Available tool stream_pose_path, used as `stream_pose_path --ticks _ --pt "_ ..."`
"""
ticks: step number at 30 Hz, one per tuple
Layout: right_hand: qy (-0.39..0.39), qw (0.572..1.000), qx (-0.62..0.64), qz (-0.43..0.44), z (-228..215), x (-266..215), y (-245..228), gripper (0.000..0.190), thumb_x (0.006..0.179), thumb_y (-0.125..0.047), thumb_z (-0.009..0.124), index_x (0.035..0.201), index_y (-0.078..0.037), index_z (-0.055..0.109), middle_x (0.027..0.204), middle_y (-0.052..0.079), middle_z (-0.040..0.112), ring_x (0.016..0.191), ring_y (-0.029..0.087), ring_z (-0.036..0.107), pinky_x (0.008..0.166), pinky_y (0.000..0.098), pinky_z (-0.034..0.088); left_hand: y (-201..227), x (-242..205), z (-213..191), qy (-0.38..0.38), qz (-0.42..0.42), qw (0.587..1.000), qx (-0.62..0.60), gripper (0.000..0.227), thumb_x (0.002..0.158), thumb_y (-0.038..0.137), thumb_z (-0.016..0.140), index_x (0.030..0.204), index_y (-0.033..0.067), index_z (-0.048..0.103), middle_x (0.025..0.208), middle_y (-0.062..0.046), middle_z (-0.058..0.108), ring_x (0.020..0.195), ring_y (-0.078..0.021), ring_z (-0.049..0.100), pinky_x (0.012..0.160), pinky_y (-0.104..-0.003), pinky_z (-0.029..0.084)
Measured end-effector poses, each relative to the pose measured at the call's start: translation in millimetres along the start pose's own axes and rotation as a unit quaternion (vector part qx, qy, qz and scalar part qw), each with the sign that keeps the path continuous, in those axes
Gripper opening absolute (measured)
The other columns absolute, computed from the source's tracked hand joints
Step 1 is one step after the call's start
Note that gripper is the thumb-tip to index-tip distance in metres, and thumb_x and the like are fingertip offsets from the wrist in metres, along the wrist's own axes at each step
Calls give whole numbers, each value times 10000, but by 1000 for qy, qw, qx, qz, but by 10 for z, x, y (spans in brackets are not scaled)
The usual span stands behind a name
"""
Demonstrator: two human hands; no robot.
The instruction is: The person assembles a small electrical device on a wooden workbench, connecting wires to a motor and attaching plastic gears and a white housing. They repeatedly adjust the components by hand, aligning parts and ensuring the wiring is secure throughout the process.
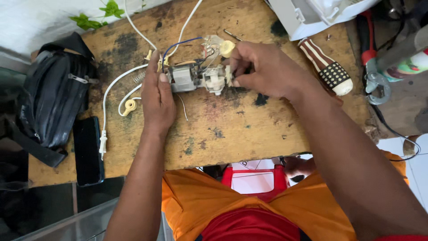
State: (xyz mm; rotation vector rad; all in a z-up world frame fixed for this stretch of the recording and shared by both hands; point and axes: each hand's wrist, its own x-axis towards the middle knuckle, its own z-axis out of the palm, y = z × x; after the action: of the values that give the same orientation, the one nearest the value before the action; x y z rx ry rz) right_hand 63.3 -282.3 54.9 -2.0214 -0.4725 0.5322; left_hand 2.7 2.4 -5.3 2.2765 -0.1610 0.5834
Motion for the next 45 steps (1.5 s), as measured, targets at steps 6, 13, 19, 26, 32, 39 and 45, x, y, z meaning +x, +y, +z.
stream_pose_path --ticks 6,13,19,26,32,39,45 --pt "-4 995 15 -98 63 28 93 371 806 -145 822 1140 -188 665 1027 -26 744 908 117 685 850 311 527 -65 95 33 1 22 998 -59 453 1154 229 339 1570 50 358 1618 -180 425 1537 -291 396 1293 -411 311" --pt "12 933 276 -232 306 36 121 327 835 -10 834 1138 11 713 908 34 656 872 90 694 788 236 590 -197 215 62 65 -30 997 -26 463 1112 186 328 1564 177 426 1458 -222 605 1399 -433 500 1226 -545 337" --pt "21 899 330 -287 478 218 225 348 867 47 792 1203 65 701 909 85 593 835 154 712 742 248 609 -416 244 19 56 -11 996 -64 461 1083 111 331 1522 91 472 1459 -266 573 1395 -474 496 1205 -560 348" --pt "26 887 354 -294 550 201 223 405 841 67 809 1227 92 687 923 84 521 851 149 692 746 258 600 -488 226 45 60 -18 994 -89 456 1079 145 344 1506 96 498 1476 -216 567 1423 -412 478 1231 -533 303" --pt "36 888 347 -300 570 183 223 400 845 58 811 1224 95 690 930 93 507 861 155 676 740 267 596 -489 219 66 64 -15 994 -90 443 1084 148 352 1495 83 503 1470 -210 570 1431 -401 469 1241 -525 287" --pt "40 899 334 -282 452 194 220 376 913 96 717 1281 99 641 933 123 566 891 212 733 790 311 639 -234 192 97 95 -76 992 -22 452 1087 183 368 1523 213 483 1464 -162 601 1369 -435 538 1201 -541 373" --pt "47 972 214 -84 325 115 72 344 930 55 671 1263 -32 682 1127 128 753 926 188 768 855 250 667 20 104 44 80 -141 987 -7 488 1111 188 360 1598 199 388 623 14 424 534 -116 300 570 -336 286"
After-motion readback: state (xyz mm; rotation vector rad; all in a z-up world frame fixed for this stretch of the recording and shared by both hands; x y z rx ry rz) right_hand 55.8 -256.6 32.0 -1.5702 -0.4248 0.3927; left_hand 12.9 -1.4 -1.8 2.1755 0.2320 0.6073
